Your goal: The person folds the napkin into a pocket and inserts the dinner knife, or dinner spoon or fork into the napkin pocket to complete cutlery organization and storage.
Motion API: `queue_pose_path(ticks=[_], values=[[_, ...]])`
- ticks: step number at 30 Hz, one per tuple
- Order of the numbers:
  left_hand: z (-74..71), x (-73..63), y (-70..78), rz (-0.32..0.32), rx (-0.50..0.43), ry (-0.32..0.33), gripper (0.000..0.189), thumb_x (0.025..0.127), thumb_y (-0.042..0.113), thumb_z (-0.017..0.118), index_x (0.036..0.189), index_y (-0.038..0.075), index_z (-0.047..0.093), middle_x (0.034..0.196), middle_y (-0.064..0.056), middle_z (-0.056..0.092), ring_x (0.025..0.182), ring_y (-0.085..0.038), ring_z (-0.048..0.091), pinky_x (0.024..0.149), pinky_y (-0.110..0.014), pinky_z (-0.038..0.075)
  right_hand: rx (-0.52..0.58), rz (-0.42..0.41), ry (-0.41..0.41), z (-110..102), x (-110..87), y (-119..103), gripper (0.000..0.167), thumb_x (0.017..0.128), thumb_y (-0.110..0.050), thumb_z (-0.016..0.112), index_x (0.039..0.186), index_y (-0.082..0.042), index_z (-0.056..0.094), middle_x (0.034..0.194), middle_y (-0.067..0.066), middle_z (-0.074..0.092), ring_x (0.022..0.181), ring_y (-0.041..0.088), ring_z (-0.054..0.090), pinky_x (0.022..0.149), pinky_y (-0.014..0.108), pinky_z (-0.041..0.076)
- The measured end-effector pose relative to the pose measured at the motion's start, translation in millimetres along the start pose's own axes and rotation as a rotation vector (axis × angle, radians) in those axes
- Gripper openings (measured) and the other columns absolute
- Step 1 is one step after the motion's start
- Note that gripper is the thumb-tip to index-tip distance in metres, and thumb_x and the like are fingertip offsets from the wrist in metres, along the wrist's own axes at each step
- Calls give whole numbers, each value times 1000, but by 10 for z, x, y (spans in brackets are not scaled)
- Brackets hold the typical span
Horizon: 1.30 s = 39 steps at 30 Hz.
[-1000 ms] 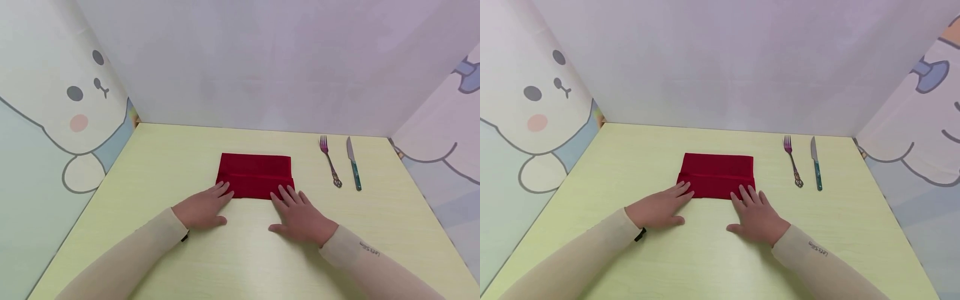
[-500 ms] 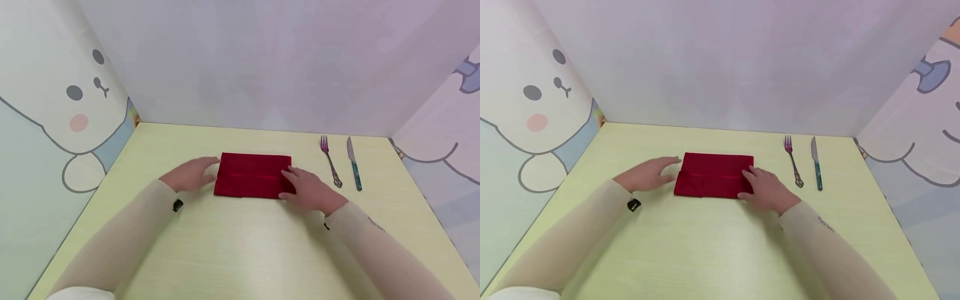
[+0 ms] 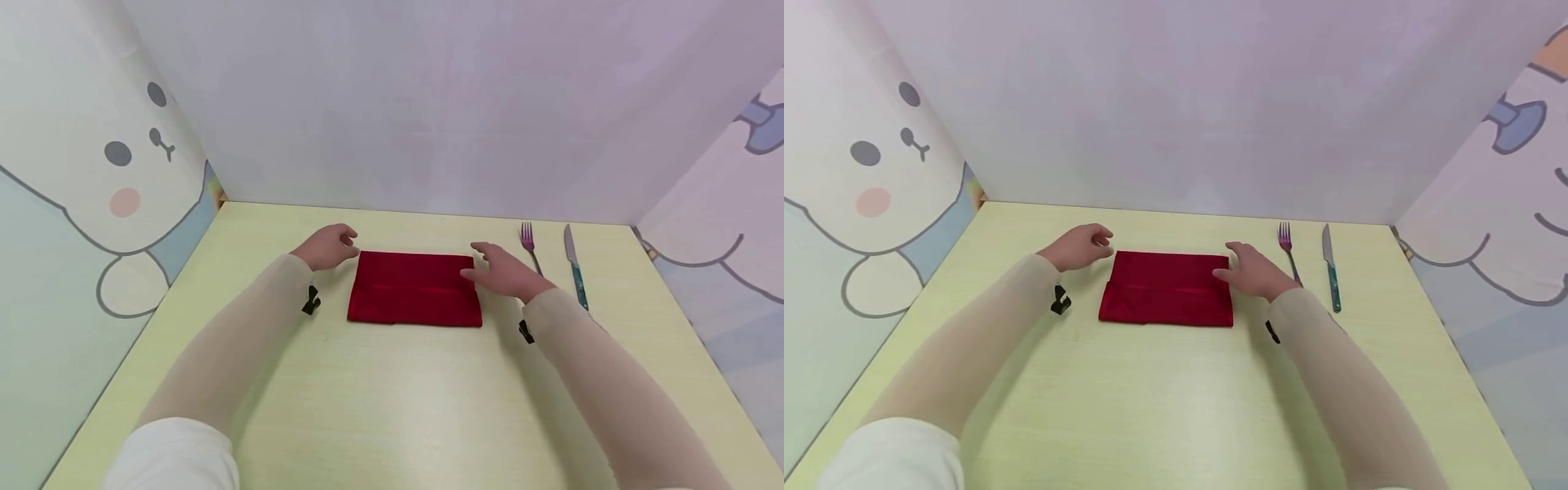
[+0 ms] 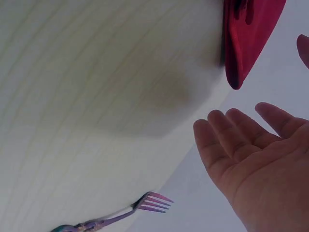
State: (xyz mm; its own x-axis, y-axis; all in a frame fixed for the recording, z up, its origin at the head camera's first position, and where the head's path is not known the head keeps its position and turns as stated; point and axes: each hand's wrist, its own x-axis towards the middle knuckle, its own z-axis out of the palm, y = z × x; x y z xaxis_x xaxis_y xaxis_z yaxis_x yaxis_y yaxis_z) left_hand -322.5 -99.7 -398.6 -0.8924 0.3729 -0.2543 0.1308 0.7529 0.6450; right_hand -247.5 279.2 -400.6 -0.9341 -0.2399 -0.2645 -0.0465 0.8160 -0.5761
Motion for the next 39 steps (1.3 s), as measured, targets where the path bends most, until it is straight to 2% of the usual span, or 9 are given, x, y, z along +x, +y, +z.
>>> queue_pose_path(ticks=[7,10,13,17,23,27,29,33,39], values=[[102,163,37,-202,-401,4,47,102,17,64,142,-4,54,135,-19,60,107,-23,67,94,-36,57,441,122,-2,9,222,59,78,103,-32,64,161,0,23,156,24,39,136,39,48,114,50,40],[153,189,76,-239,-417,25,48,98,13,69,141,-4,56,135,-18,62,99,-21,69,89,-33,59,605,184,10,15,271,47,73,102,-17,65,159,6,24,151,27,42,127,35,54,111,44,45],[200,203,114,-232,-300,41,50,93,13,75,138,-1,61,132,-15,64,91,-19,68,84,-30,58,654,223,12,25,303,27,66,100,-5,64,156,8,30,149,27,43,120,27,58,108,40,48],[253,220,157,-189,-135,38,44,88,12,77,130,3,69,128,-11,67,96,-19,62,82,-31,53,627,242,10,38,342,10,58,98,-1,66,151,6,42,145,25,50,108,20,63,104,38,51],[293,220,192,-158,-10,36,31,89,7,71,119,5,76,117,-9,73,100,-24,64,86,-37,55,524,222,4,48,375,-10,45,96,-3,69,139,5,58,130,18,61,100,20,63,93,33,54],[310,212,206,-167,164,4,14,89,10,72,101,6,78,103,-5,72,87,-20,58,80,-35,52,475,207,-4,45,351,-30,39,96,-3,68,134,6,64,121,15,66,101,22,62,90,33,54],[323,210,223,-173,243,-16,5,88,11,73,88,7,76,92,-3,67,77,-19,52,73,-34,48,436,206,-3,42,332,-40,36,96,-5,68,131,6,66,120,14,66,103,23,60,91,33,52],[342,185,274,-188,288,-26,24,89,9,67,66,10,62,72,-2,52,65,-19,40,62,-32,41,322,206,-6,43,313,-59,32,96,-9,68,124,6,70,116,13,65,101,24,54,89,35,46],[347,150,311,-155,312,-11,37,90,1,50,57,15,41,58,2,33,56,-16,30,56,-30,34,236,211,-46,28,286,-120,16,100,-11,63,107,3,67,85,5,57,77,20,48,71,34,43]])
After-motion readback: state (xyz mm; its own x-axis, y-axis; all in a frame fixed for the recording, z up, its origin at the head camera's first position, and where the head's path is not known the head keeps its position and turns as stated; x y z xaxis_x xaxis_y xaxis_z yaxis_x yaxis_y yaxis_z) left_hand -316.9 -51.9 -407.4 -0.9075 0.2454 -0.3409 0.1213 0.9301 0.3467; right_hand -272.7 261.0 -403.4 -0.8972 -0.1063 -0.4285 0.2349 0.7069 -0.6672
